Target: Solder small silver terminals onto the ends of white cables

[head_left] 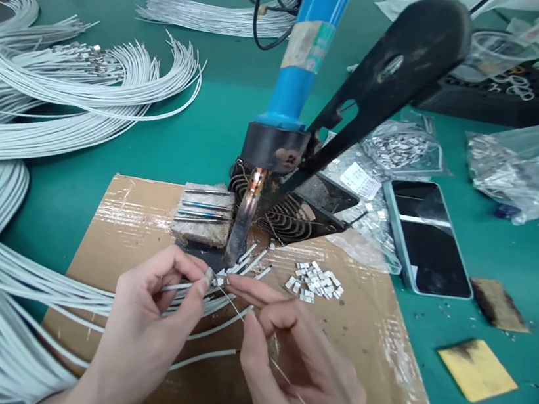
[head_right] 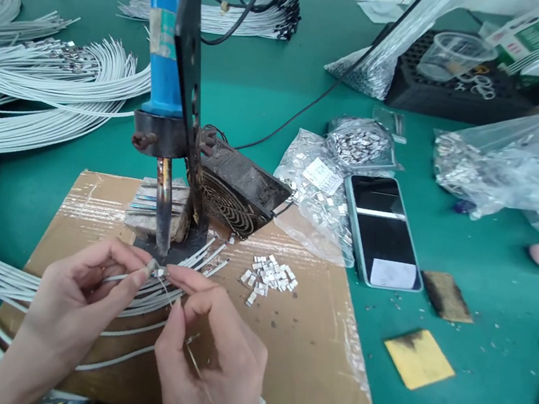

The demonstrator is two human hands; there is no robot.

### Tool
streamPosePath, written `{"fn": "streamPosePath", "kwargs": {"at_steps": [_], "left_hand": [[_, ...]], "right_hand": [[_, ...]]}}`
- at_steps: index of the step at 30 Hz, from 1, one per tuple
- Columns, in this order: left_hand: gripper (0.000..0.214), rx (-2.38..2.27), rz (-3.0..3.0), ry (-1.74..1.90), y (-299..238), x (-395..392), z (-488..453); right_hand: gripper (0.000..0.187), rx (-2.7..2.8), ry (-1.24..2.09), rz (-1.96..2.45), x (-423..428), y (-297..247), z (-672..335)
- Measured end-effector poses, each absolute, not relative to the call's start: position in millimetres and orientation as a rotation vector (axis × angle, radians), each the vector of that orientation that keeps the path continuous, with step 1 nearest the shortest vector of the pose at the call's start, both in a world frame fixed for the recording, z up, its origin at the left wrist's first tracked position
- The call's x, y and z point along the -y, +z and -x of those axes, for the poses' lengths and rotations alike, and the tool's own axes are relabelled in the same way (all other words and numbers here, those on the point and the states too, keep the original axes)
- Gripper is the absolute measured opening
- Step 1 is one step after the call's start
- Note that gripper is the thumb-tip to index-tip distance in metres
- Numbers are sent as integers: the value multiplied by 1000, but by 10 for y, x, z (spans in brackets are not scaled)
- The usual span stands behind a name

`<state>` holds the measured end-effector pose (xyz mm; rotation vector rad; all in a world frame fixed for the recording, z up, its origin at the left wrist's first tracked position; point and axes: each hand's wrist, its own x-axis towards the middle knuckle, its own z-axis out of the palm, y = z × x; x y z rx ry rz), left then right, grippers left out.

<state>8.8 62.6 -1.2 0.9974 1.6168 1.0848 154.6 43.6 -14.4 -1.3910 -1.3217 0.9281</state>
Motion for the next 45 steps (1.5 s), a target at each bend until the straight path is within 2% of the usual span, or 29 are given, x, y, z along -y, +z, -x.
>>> {"fn": "streamPosePath", "kwargs": {"at_steps": [45], "left_hand": [[16,-1522,-947,1206,35,-760,-142]], "right_hand": [[23,1167,963,1406,-520,-102,-1530]]}}
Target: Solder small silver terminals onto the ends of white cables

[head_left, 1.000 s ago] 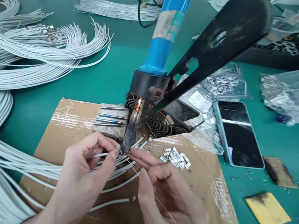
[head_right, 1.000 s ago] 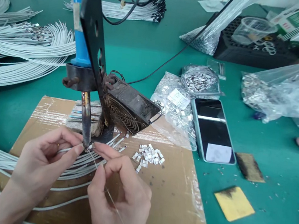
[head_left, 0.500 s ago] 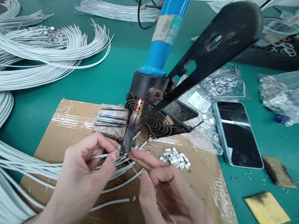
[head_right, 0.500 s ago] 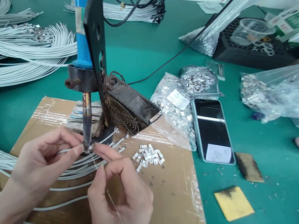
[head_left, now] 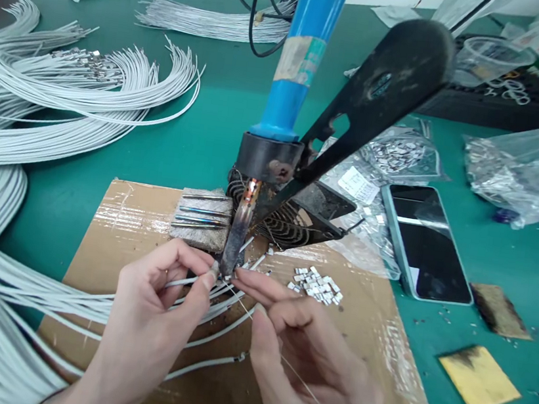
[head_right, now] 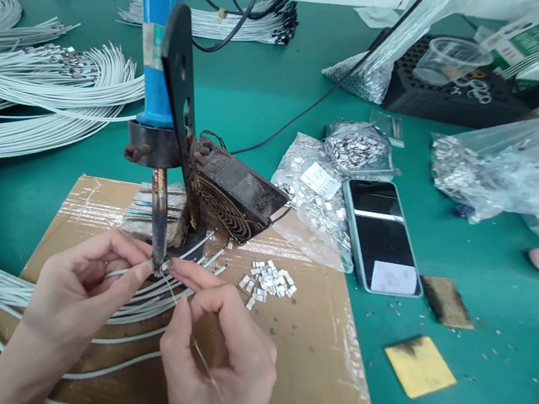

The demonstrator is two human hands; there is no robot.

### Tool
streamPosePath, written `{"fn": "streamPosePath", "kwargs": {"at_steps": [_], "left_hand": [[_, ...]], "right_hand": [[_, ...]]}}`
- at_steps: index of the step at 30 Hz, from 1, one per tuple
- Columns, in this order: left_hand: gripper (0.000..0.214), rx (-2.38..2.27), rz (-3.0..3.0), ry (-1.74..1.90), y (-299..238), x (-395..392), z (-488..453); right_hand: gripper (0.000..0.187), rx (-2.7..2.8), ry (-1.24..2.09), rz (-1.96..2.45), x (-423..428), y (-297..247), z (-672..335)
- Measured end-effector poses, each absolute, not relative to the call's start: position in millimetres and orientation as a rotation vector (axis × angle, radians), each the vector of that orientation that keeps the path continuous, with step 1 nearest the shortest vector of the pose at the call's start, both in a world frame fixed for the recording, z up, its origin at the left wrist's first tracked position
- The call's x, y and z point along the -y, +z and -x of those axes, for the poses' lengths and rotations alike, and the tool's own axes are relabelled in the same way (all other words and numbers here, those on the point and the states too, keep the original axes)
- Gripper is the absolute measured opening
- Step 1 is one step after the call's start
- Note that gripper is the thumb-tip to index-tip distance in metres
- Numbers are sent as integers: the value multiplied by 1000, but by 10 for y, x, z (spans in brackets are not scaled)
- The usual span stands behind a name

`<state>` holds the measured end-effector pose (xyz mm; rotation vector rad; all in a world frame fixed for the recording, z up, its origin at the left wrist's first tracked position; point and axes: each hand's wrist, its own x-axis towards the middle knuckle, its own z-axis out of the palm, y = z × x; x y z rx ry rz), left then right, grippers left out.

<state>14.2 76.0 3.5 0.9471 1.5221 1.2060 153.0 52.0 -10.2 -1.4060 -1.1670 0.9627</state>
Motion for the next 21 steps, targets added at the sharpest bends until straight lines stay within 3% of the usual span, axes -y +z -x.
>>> {"fn": "streamPosePath", "kwargs": {"at_steps": [21], "left_hand": [[16,-1522,-930,1212,46,-779,-146]], "right_hand": [[23,1205,958,1412,-529,-130,-1552]]}}
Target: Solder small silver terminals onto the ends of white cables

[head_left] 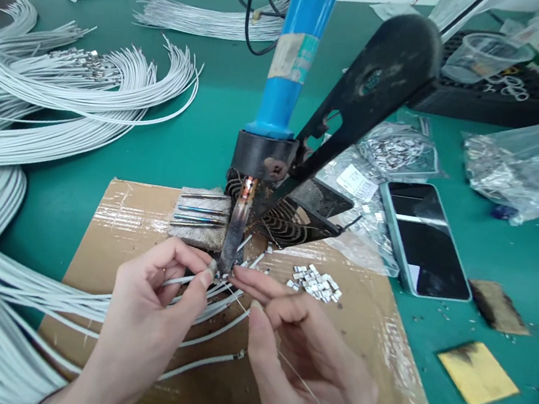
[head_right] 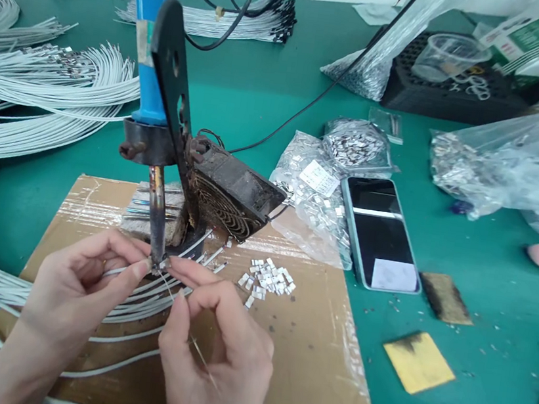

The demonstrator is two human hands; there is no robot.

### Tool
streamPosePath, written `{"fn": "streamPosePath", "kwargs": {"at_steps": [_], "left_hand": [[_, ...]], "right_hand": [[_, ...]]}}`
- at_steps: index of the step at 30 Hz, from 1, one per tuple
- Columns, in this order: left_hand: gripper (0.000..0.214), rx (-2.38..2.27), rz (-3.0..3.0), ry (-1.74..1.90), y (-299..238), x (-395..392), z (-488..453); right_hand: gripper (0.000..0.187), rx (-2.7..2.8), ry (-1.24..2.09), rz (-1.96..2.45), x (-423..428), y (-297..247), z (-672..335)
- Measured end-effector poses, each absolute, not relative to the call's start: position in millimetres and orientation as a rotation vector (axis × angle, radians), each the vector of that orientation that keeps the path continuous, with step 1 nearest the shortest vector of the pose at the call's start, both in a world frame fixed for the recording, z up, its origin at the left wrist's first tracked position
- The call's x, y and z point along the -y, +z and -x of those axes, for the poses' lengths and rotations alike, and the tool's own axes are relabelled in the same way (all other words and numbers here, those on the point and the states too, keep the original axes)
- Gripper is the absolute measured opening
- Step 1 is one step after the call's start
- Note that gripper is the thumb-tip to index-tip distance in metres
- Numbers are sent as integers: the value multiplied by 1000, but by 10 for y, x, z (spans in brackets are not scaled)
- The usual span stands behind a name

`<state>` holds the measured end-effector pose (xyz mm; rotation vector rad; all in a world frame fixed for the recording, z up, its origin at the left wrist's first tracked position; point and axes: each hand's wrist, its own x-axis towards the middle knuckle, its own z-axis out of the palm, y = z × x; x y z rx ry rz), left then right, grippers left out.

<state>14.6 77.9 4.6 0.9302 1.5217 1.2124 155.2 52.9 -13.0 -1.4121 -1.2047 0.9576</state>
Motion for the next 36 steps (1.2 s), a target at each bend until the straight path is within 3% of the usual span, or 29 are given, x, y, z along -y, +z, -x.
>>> {"fn": "streamPosePath", "kwargs": {"at_steps": [36], "left_hand": [[14,-1582,-906,1214,115,-775,-185]], "right_hand": [[24,1155,959,1394,-540,-110,-1544]]}}
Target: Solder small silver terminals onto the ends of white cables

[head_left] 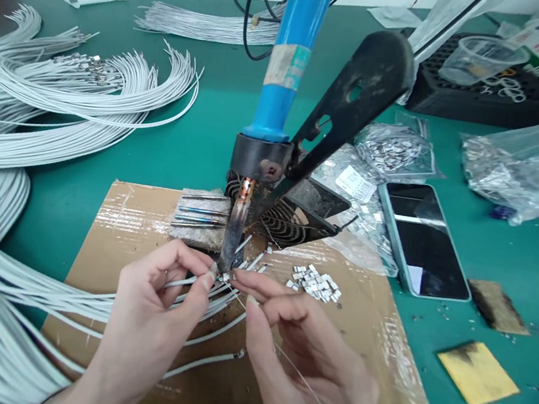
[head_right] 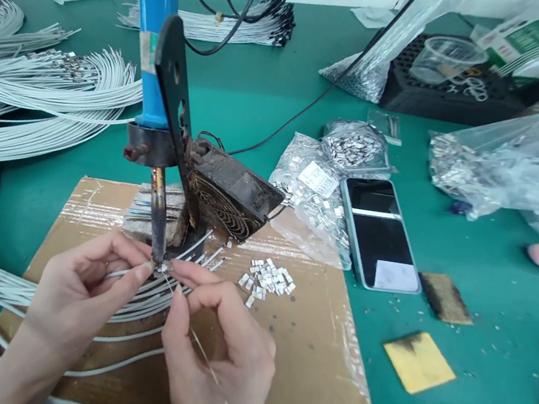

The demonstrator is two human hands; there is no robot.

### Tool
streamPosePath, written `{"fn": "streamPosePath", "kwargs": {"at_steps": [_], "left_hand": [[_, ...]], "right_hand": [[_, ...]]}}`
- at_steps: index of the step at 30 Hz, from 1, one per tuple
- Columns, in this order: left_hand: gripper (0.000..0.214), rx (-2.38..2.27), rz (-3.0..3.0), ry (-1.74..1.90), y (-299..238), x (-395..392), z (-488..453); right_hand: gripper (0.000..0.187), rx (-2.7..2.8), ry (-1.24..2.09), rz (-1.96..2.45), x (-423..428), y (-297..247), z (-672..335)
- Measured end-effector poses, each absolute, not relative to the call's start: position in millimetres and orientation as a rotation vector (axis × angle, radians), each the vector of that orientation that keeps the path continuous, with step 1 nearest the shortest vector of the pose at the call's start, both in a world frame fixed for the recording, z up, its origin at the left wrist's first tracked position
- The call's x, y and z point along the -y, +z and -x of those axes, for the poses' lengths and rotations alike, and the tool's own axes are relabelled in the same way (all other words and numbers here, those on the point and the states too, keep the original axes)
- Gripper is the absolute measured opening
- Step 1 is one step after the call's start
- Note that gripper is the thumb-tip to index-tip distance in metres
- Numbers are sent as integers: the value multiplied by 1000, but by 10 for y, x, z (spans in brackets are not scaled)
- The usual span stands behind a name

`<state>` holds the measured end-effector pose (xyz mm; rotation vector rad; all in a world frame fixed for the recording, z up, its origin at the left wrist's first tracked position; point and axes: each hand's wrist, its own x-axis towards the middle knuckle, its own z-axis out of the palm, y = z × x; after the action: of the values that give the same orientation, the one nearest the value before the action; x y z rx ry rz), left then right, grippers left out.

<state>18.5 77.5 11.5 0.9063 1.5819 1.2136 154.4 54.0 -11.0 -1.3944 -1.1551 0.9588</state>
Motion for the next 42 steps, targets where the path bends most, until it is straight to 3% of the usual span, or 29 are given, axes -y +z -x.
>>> {"fn": "streamPosePath", "kwargs": {"at_steps": [42], "left_hand": [[16,-1532,-913,1206,57,-763,-167]], "right_hand": [[23,1150,865,1407,-564,-100,-1506]]}}
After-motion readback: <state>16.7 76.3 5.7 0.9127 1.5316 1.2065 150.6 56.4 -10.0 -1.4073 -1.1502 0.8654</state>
